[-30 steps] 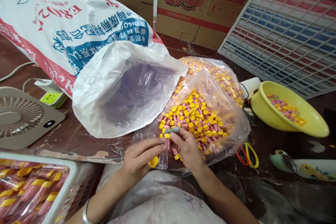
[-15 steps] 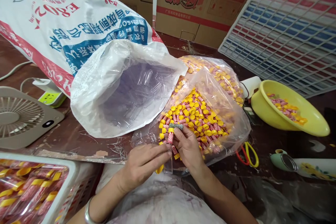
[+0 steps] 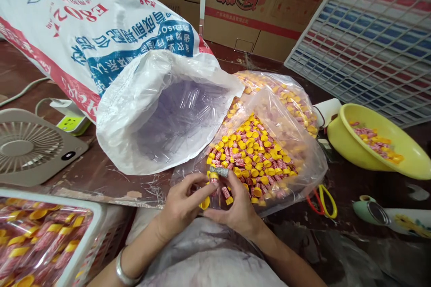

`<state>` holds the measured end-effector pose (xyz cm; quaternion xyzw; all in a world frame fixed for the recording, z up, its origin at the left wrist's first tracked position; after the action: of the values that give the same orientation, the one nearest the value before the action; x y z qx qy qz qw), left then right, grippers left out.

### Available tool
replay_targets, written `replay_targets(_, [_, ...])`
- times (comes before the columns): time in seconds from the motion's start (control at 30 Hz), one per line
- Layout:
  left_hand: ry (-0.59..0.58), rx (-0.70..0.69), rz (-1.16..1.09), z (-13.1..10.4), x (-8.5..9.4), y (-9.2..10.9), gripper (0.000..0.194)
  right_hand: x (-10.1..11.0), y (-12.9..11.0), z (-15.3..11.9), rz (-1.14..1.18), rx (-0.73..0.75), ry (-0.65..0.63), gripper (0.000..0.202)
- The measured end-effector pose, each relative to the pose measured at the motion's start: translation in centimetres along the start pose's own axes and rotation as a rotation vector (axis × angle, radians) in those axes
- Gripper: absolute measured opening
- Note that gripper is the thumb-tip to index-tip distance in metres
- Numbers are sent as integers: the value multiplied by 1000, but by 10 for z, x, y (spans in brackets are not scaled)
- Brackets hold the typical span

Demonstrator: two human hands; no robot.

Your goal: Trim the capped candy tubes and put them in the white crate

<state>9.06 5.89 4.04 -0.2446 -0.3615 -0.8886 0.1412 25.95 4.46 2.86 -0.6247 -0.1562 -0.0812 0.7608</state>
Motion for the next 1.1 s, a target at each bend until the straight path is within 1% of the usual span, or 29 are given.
replay_targets(0.03, [-13,143,-60,1,0,-2,34,0,-1,-1,-108,50,51,74])
replay_targets(0.07, [-44,323,-150,2,-1,-5,34,0,-1,-2,-195,106,90,73])
replay_targets(0.13, [-159,715,-421,0,-7,-9,41,-4,-3,-4,-323,197,131,73])
replay_targets(0.17, [-232,869,-586,-1,-11,-8,47,-7,-3,-4,-362,225,124,73])
replay_targets(0.2, [-299,964,-740,-2,-15,-5,52,-10,-4,-3,-385,249,95,73])
replay_targets(0.23, [-346,996,-850,-1,-16,-2,54,-12,-5,-2,-398,273,45,73])
replay_targets(0.27, [-358,980,-889,1,-15,0,55,-14,-6,-1,-405,295,-17,76])
replay_targets(0.3, [-351,934,-842,5,-10,-1,54,-14,-7,0,-410,315,-75,80])
replay_targets(0.33, [-340,866,-721,9,-3,-3,51,-12,-7,2,-414,325,-116,83])
replay_targets(0.37, [-326,785,-532,14,8,-7,48,-6,-7,5,-421,324,-126,81])
replay_targets(0.4, [-312,699,-296,21,21,-11,45,2,-5,8,-435,311,-100,73])
replay_targets(0.5, [-300,441,471,46,63,-23,39,31,1,16,-534,264,38,26])
replay_targets(0.53, [-318,367,670,54,75,-27,37,38,3,18,-582,266,57,16])
replay_targets(0.57, [-364,302,814,61,83,-31,35,42,4,20,-627,273,46,14])
replay_targets(0.63, [-473,193,975,71,90,-40,34,39,4,21,-682,312,-53,13])
replay_targets(0.7, [-602,106,1020,73,86,-49,33,26,2,20,-708,378,-202,13])
replay_targets(0.8, [-763,18,1008,68,70,-65,28,0,0,15,-785,467,-419,17])
replay_targets(0.87, [-809,-17,978,64,61,-76,23,-11,2,14,-845,485,-496,17])
replay_targets(0.9, [-811,-29,938,63,58,-80,20,-13,4,13,-859,488,-504,17])
replay_targets(0.93, [-800,-30,870,63,56,-81,18,-13,5,14,-852,490,-481,16])
replay_targets(0.97, [-773,-15,771,63,55,-80,16,-10,6,16,-815,483,-425,14])
replay_targets(1.0, [-736,20,645,63,55,-76,15,-5,6,18,-747,465,-339,12])
replay_targets(1.07, [-657,162,361,63,54,-63,21,10,4,22,-522,384,-106,4])
replay_targets(1.1, [-638,254,221,61,51,-55,24,17,3,23,-381,316,13,4])
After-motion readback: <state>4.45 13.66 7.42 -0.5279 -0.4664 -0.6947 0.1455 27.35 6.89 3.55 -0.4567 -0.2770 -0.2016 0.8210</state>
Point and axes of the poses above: each hand's wrist, its own z-axis towards the middle knuckle, its own x-axis out of the back of the hand, y = z × x, the point moved 4 cm from there along z, towards the middle knuckle, and after that the axes turned 4 degrees about x, right-handed, at the moved point
